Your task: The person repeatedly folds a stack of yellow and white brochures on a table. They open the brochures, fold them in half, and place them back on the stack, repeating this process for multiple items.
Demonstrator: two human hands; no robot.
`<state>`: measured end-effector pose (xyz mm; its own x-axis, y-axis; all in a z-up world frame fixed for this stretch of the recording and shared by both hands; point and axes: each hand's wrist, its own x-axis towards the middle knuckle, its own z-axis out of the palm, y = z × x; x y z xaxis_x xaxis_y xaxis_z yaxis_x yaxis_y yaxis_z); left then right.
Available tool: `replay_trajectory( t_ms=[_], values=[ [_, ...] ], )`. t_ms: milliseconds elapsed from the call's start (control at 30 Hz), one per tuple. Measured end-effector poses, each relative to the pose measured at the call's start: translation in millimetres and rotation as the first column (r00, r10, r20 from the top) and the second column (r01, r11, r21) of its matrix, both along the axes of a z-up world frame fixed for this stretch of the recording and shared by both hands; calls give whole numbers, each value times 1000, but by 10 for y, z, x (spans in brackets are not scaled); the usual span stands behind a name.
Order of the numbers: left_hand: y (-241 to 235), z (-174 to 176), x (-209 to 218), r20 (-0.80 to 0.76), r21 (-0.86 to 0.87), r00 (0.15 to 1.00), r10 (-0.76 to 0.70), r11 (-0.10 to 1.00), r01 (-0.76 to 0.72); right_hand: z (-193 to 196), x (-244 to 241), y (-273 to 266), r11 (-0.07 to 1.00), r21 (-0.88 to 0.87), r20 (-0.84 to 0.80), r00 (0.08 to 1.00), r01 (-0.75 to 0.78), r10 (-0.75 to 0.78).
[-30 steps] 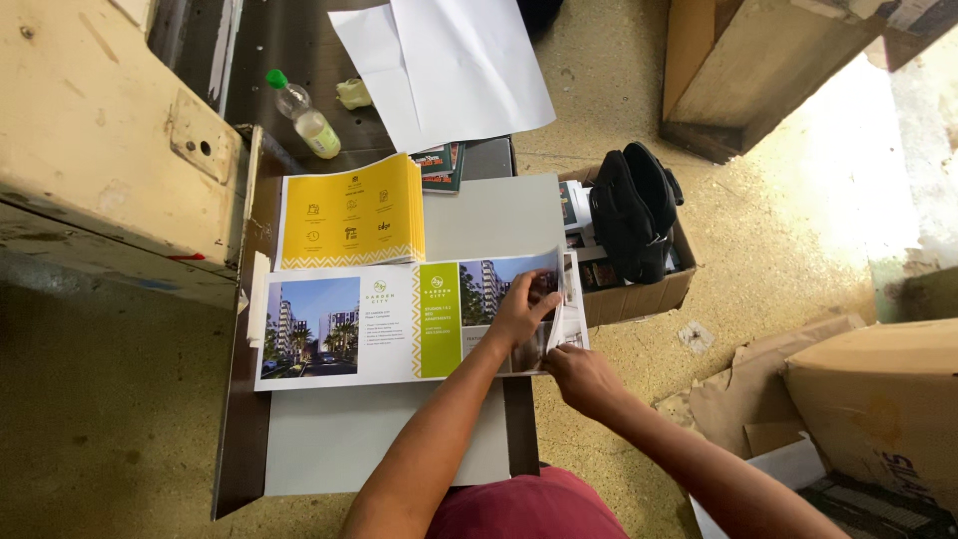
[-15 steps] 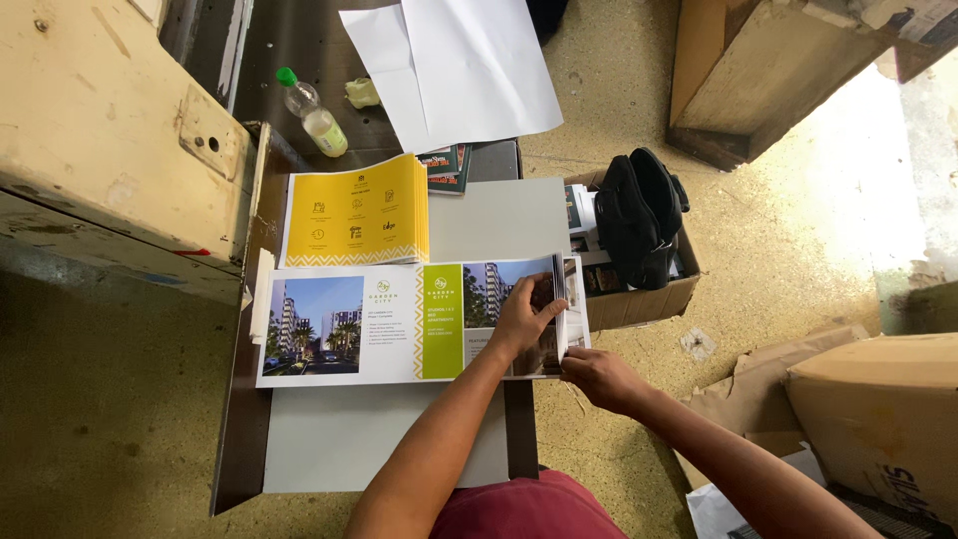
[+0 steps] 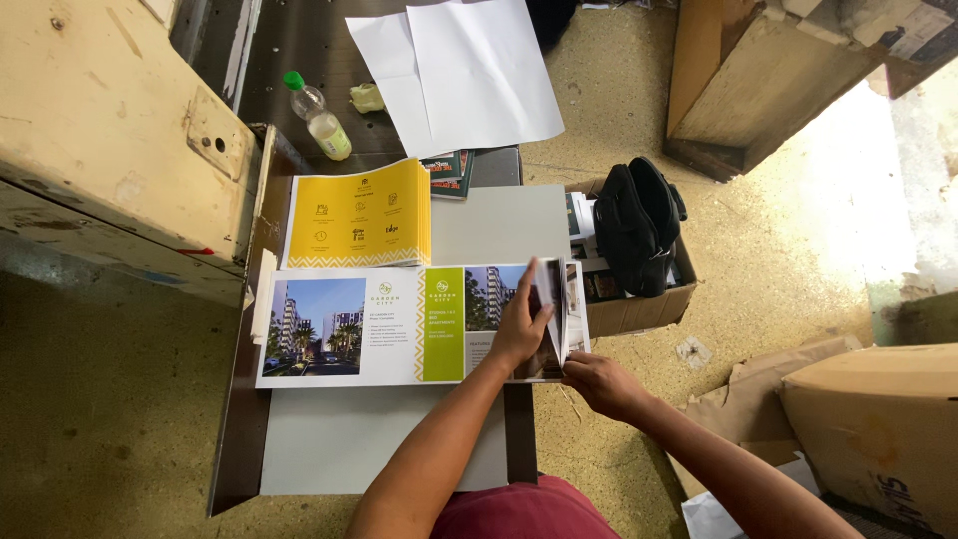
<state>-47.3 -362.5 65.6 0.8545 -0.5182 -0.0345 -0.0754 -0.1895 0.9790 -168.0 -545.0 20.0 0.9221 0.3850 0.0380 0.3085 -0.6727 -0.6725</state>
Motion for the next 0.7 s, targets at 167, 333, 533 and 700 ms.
replay_trajectory(
  t_ms=[167, 333, 533, 700],
  values=[
    [-50, -461, 120, 51, -4, 999, 7, 1000, -7, -68, -17, 28, 1000, -25, 7, 1000, 7, -7],
    [-37, -253, 93, 33, -46, 999, 21, 999, -19, -123, -11, 11, 1000, -18, 14, 1000, -6, 7],
    [-35, -265, 96, 22, 44, 1000, 17, 999, -18, -51, -3, 28, 999, -43, 19, 1000, -15, 16],
    [-23, -212, 98, -1, 75, 1000, -14, 997, 14, -54, -11, 13, 999, -34, 12, 1000, 2, -1]
  ],
)
